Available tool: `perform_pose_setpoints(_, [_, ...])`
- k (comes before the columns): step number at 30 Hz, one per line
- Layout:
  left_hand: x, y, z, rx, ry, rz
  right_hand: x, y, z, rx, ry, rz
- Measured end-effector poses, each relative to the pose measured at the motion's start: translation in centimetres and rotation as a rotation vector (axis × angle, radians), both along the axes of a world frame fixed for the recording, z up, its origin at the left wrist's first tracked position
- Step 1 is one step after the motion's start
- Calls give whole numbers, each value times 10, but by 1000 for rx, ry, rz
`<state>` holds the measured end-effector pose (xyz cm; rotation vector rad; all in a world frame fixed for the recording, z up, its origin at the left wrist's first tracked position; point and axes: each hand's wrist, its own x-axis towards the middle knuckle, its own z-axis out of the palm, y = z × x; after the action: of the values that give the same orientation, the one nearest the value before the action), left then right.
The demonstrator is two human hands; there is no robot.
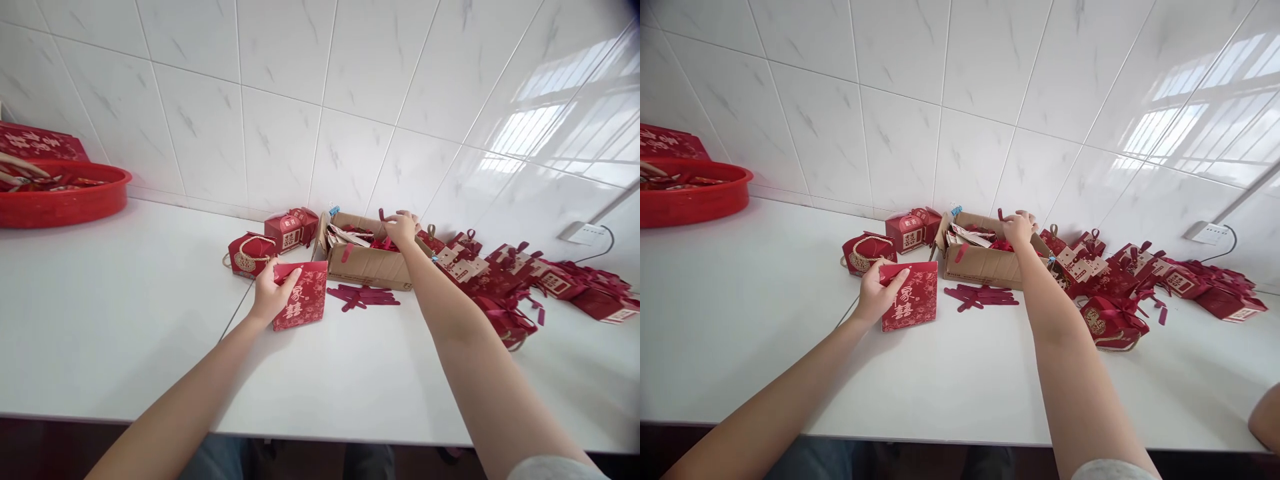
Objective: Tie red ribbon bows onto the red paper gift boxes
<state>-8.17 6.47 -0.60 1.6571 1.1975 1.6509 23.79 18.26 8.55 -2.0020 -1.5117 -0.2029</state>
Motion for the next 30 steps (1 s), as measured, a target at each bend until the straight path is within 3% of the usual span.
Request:
perform_pose_setpoints(2, [0, 0, 0, 15, 4, 13, -5, -12, 7, 207, 196, 58])
perform_pose_setpoints(5, [1, 0, 1, 38, 19, 24, -14, -40, 11, 330, 427, 212])
perform_pose_setpoints(9, [1, 0, 1, 63, 35, 33, -27, -91, -9, 467, 724, 475])
perform_pose_setpoints(11, [2, 1, 1, 77, 42, 41, -33, -117, -32, 427, 815, 554])
perform_pose_setpoints(14, [3, 2, 1, 96, 52, 53, -41, -147, -72, 231, 911, 697])
perform_pose_setpoints(17, [3, 3, 0, 100, 46, 43, -44, -161, -108, -34, 918, 889])
perform_pose_setpoints(19, [4, 3, 0, 94, 39, 32, -42, -164, -122, -211, 868, 951])
perform_pose_setpoints(21, [4, 3, 1, 88, 39, 36, -39, -164, -128, -339, 777, 964])
perform_pose_setpoints(24, [4, 3, 1, 84, 39, 45, -33, -164, -127, -377, 619, 995])
perform_pose_setpoints(27, [4, 3, 1, 74, 36, 44, -29, -164, -125, -334, 569, 1012])
perform_pose_setpoints(30, [4, 4, 0, 76, 34, 45, -31, -159, -129, -148, 546, 830])
